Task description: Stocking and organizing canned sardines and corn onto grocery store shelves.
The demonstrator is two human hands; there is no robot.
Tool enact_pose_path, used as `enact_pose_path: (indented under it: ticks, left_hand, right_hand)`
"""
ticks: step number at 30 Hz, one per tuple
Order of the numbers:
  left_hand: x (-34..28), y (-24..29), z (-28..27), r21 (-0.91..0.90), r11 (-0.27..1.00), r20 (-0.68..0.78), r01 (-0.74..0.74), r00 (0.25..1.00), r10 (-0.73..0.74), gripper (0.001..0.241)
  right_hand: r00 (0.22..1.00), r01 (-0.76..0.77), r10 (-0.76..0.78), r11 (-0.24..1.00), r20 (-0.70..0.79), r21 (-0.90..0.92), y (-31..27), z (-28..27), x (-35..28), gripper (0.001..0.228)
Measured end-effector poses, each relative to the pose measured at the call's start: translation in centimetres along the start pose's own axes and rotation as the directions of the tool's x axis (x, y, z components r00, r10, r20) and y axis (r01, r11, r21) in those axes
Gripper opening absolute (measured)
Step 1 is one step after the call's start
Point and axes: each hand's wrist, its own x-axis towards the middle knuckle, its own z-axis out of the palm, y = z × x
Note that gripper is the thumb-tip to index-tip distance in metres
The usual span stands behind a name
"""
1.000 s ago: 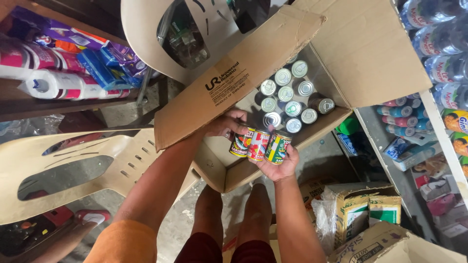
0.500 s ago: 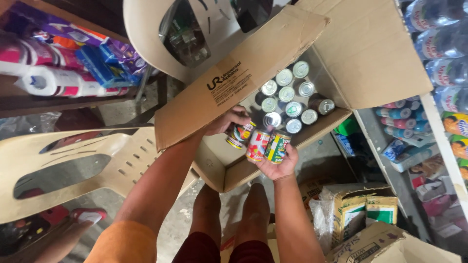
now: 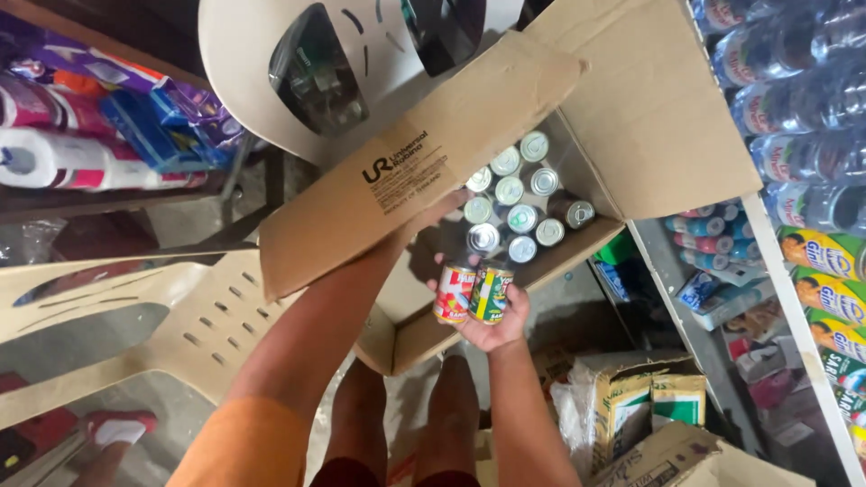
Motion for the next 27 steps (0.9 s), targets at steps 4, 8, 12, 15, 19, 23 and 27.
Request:
enact_pose_path:
  ticks: [4,8,12,15,19,23,27]
  left_hand:
    - [3.4,-3.1,4.3,0.231,0.967,-0.161,-0.111,0.975,0.151,0.115]
    - [3.7,1.4,3.4,0.11,0.992,-0.105,-0.06,0.992,0.072,0.108]
    - [3.3,0.6,1.8,-0.05,0.999,-0.008,0.016,1.0,-0.017,0.099]
    - [4.4,-0.6,-0.6,-0.15,0.987,0.058,0.051,0.997,-0.043,0.092]
    - [3.1,-3.2,-3.1,-0.28,0.946,0.148,0.163,0.981,-0.126,0.084]
    - [1.7,-7.1,-3.0,-0.368,0.902,0.221,0.225,0.964,-0.151,0.077]
    - [-2.8,4.4,-10.8,-0.44,0.883,0.334,0.164,0.943,-0.009,0.074]
  right_hand:
    - [1.0,-0.016,0.016,1.0,0.007,0.013,-0.3,0.2,0.8,0.071]
    - [1.0,-0.023,0.023,0.999,0.009,0.024,-0.1,-0.4,0.7,0.073]
    - [0.999,-0.043,0.043,0.997,0.003,0.057,-0.1,-0.9,0.5,0.071]
    - [0.999,-0.048,0.048,0.997,0.009,0.061,-0.3,0.0,1.0,0.07]
    - [0.996,-0.059,0.064,0.996,-0.066,0.074,-0.5,-0.3,1.1,0.071]
    - [0.995,-0.032,0.036,0.998,-0.096,0.048,-0.2,1.2,-0.5,0.072]
    - [0.993,0.088,-0.084,0.995,-0.084,0.041,-1.1,5.0,-1.1,0.08]
